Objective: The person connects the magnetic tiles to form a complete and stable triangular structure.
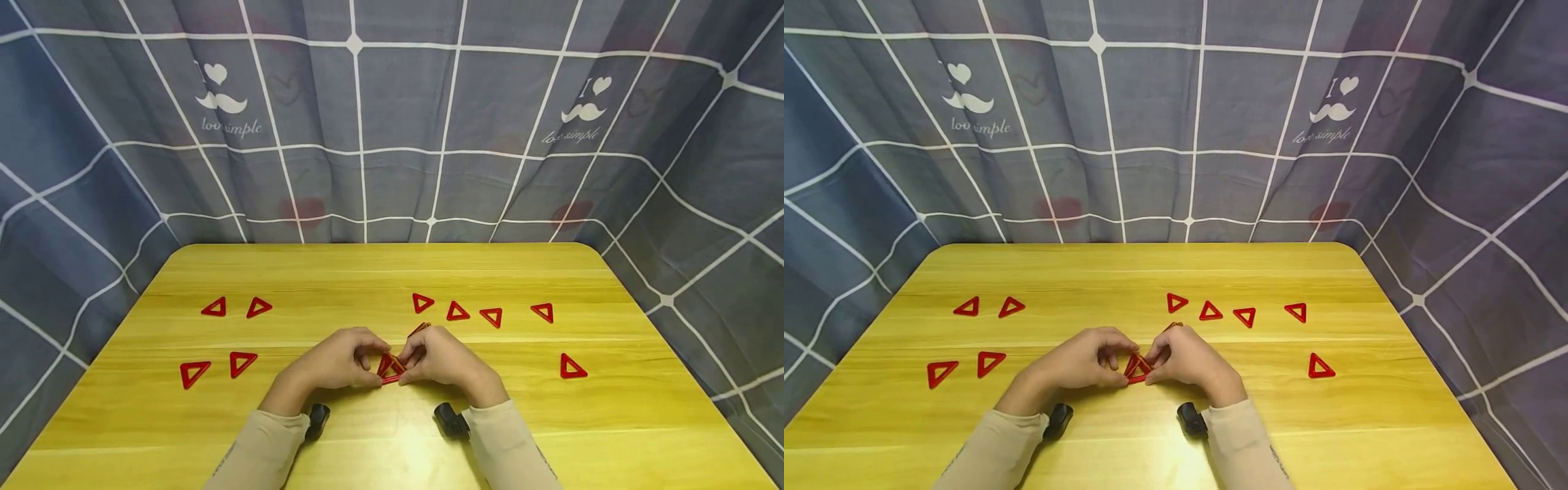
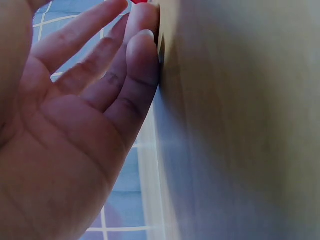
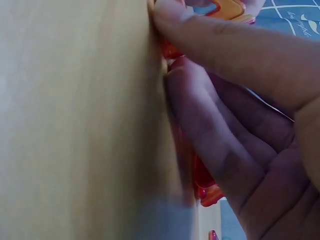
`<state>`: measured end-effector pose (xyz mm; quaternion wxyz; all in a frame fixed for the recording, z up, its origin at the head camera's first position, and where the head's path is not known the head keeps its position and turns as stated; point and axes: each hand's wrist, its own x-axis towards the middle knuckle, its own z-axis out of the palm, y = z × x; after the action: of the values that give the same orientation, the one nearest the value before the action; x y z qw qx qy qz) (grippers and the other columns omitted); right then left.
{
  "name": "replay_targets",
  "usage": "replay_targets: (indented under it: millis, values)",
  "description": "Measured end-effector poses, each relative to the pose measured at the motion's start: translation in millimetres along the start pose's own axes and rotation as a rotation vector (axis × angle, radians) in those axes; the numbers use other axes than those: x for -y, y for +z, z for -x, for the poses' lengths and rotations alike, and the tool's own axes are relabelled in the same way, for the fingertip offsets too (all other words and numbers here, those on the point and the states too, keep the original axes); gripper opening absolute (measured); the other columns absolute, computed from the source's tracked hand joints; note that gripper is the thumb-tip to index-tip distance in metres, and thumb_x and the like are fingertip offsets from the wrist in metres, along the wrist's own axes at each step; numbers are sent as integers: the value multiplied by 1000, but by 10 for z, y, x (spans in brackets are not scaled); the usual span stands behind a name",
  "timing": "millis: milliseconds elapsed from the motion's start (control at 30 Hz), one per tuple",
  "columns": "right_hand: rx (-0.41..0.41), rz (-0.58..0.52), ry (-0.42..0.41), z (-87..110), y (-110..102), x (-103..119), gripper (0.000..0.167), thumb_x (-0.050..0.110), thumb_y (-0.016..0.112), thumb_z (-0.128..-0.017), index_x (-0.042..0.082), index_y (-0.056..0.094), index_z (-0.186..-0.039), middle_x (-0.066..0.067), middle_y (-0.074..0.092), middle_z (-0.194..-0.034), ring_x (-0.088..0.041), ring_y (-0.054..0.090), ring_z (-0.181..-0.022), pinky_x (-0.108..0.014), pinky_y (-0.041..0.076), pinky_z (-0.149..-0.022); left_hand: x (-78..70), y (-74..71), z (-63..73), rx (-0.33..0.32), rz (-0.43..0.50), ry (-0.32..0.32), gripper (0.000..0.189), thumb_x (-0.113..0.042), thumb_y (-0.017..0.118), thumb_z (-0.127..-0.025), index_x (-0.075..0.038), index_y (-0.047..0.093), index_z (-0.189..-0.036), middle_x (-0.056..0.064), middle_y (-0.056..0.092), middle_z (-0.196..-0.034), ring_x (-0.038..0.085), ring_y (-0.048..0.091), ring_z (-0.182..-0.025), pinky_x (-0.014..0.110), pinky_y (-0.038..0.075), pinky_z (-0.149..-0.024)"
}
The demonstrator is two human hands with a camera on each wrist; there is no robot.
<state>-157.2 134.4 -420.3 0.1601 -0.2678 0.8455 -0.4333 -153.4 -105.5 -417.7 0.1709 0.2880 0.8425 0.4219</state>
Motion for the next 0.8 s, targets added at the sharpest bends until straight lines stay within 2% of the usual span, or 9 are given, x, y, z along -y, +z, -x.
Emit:
replay_targets:
  millis: [100,200,367,600,800]
  values:
    - [8,18,-2,8,-18,15,16,5,89,-75,9,76,-85,4,69,-81,-10,67,-70,-27,56,-65,9,1,7,7,-17,18,50,-12,88,-78,-5,70,-124,1,63,-103,18,59,-80,28,51,-65]
    - [10,24,-12,8,-22,9,14,4,88,-76,9,78,-85,4,68,-83,-9,67,-71,-27,56,-66,0,7,6,11,-28,5,50,-18,88,-79,-6,70,-124,-1,63,-100,17,58,-79,28,50,-64]
    - [10,36,-29,5,-16,-4,12,6,88,-77,11,80,-85,5,68,-82,-8,67,-72,-27,55,-66,-47,38,-22,-20,-75,1,41,-29,87,-82,-10,74,-115,-4,65,-95,12,57,-71,27,49,-61]
    - [-14,102,-46,0,-7,-8,9,12,88,-78,15,81,-82,12,66,-78,-7,61,-72,-26,52,-65,-85,45,-25,-45,-168,44,28,-25,83,-85,-10,78,-108,-4,67,-90,7,56,-70,26,50,-61]
    - [-15,134,-48,-9,-10,-19,8,15,88,-79,17,81,-81,16,66,-76,-6,59,-70,-26,50,-63,-114,30,-21,-23,-211,68,24,-22,81,-88,-10,80,-108,-8,68,-88,5,55,-66,25,49,-59]
